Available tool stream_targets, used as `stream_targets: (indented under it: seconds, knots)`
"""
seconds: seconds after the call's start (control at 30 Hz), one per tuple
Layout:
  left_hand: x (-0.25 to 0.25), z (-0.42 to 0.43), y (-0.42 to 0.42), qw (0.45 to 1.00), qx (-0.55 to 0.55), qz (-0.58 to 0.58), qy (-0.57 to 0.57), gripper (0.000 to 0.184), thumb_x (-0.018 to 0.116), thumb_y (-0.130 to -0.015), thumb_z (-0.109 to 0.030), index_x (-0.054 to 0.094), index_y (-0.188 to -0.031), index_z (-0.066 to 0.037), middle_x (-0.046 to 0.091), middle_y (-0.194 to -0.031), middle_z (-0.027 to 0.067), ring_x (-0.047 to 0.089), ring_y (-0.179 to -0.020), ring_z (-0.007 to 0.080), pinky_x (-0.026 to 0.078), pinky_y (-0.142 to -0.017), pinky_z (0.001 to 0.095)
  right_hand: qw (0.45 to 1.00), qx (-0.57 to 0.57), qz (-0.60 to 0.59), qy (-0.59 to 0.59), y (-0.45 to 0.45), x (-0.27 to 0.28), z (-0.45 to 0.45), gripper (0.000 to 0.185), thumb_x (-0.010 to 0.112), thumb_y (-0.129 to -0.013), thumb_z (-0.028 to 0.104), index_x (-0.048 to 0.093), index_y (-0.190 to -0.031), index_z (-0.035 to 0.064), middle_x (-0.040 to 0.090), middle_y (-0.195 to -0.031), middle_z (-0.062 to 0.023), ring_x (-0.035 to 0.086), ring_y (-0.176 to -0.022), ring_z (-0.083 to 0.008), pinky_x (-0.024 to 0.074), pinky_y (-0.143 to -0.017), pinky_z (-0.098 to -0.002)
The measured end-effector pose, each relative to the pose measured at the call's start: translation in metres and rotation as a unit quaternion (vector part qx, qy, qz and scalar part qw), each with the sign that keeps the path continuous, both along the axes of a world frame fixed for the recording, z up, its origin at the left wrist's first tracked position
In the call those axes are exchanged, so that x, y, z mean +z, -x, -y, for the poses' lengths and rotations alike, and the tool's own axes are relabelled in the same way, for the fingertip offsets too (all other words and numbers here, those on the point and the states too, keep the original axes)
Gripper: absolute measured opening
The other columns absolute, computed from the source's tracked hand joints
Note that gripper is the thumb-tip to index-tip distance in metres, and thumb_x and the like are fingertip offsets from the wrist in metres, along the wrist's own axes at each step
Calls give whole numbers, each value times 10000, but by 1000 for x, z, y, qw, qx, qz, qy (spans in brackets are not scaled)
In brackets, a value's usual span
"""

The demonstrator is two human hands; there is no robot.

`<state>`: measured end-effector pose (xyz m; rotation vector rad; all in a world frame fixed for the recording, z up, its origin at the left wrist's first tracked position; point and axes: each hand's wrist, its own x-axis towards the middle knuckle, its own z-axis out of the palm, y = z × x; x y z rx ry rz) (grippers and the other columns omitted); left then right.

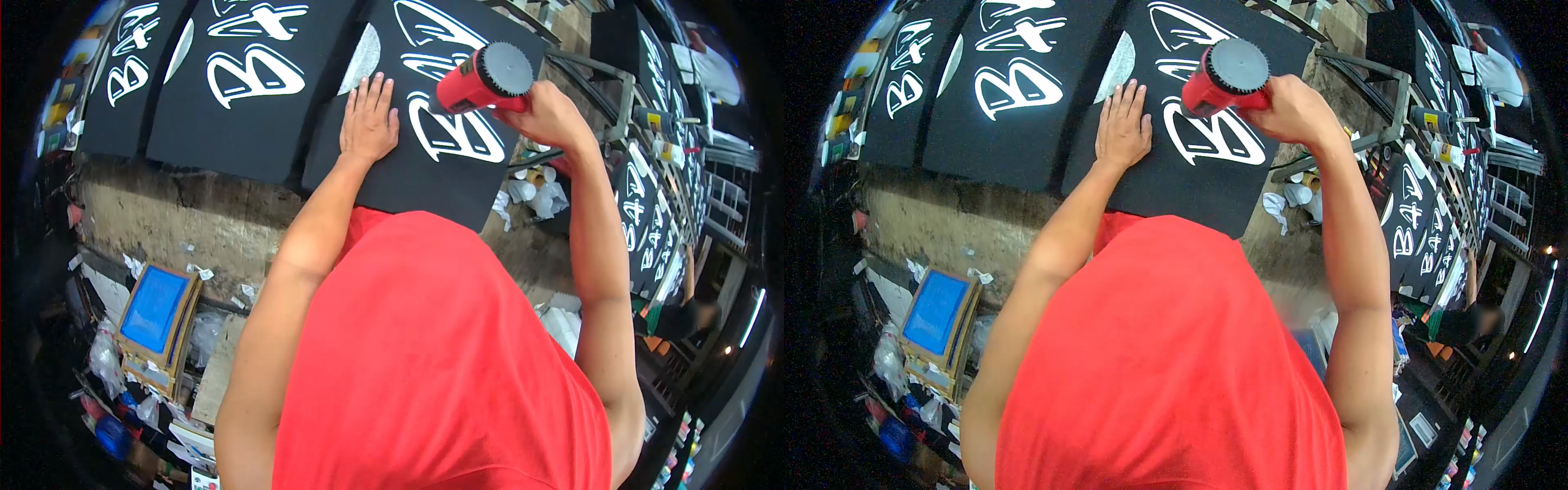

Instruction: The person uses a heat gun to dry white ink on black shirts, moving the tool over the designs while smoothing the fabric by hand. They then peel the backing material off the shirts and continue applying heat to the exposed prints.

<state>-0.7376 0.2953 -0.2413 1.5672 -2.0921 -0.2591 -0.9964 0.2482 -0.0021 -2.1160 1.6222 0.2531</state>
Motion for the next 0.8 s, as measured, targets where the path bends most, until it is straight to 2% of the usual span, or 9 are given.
stream_targets:
  seconds: [0.07, 0.23, 0.3, 0.4, 0.5, 0.6, 0.63, 0.73, 0.8]
  knots:
    - [-1, 0, 0, 1000, 4, -17, -2, 599, 570, -958, -249, 434, -1520, -92, 404, -1592, 139, 337, -1491, 370, 255, -1224, 507, 997, 35, 40, 61, -2, -10, 5, 315, 770, -826, 250, 725, -1070, 57, 712, -903, -226, 666, -859, -437, 534, -754, -441]
    - [0, 0, -2, 999, 10, -47, 7, 591, 575, -945, -217, 443, -1503, -76, 423, -1575, 138, 358, -1476, 372, 269, -1216, 502, 1000, 17, 26, 3, -23, -6, 16, 327, 766, -833, 251, 722, -1099, 66, 715, -914, -220, 659, -839, -428, 533, -749, -428]
    - [0, 1, -3, 998, 15, -55, 18, 587, 581, -938, -206, 449, -1494, -75, 436, -1561, 137, 372, -1464, 371, 279, -1211, 500, 995, 44, 69, 50, -29, -13, 17, 333, 757, -813, 334, 720, -984, 51, 701, -880, -241, 670, -868, -441, 545, -772, -487]
    - [-1, 1, -4, 995, 24, -88, 46, 578, 595, -924, -190, 464, -1475, -78, 472, -1509, 131, 406, -1430, 363, 301, -1196, 501, 1000, 12, 20, -4, -41, 4, 10, 334, 755, -810, 343, 723, -968, 50, 702, -872, -241, 671, -856, -441, 547, -768, -488]
    - [0, 0, -3, 994, 31, -87, 65, 564, 605, -913, -180, 481, -1455, -81, 494, -1460, 126, 432, -1395, 353, 317, -1184, 502, 998, 41, 30, 36, -34, -5, 3, 333, 761, -802, 345, 726, -956, 52, 701, -861, -241, 671, -847, -441, 549, -755, -485]
    - [0, 0, -5, 993, 26, -88, 68, 552, 604, -914, -178, 491, -1446, -84, 497, -1446, 125, 439, -1385, 348, 319, -1182, 502, 999, 33, 6, -1, -30, 9, -12, 332, 767, -799, 349, 726, -953, 57, 706, -862, -231, 673, -846, -440, 550, -750, -487]
    - [1, 0, -4, 994, 26, -86, 63, 546, 598, -916, -181, 493, -1444, -86, 498, -1444, 126, 441, -1382, 346, 319, -1182, 503, 999, 23, 2, -39, -34, 23, -17, 319, 770, -797, 340, 726, -948, 62, 706, -861, -227, 674, -845, -439, 552, -745, -488]
    - [2, -2, -3, 995, 25, -78, 54, 534, 586, -921, -190, 499, -1439, -91, 499, -1443, 124, 442, -1380, 341, 317, -1182, 503, 999, 41, 11, -27, -19, 18, -34, 333, 791, -783, 265, 711, -1011, 35, 691, -863, -235, 656, -838, -445, 533, -731, -466]
    - [3, -2, -4, 996, 26, -71, 51, 529, 579, -924, -195, 501, -1437, -94, 499, -1443, 122, 441, -1382, 338, 315, -1183, 503, 998, 49, 34, 4, -10, 19, -47, 320, 783, -781, 263, 712, -997, 38, 690, -870, -241, 663, -850, -443, 535, -735, -472]
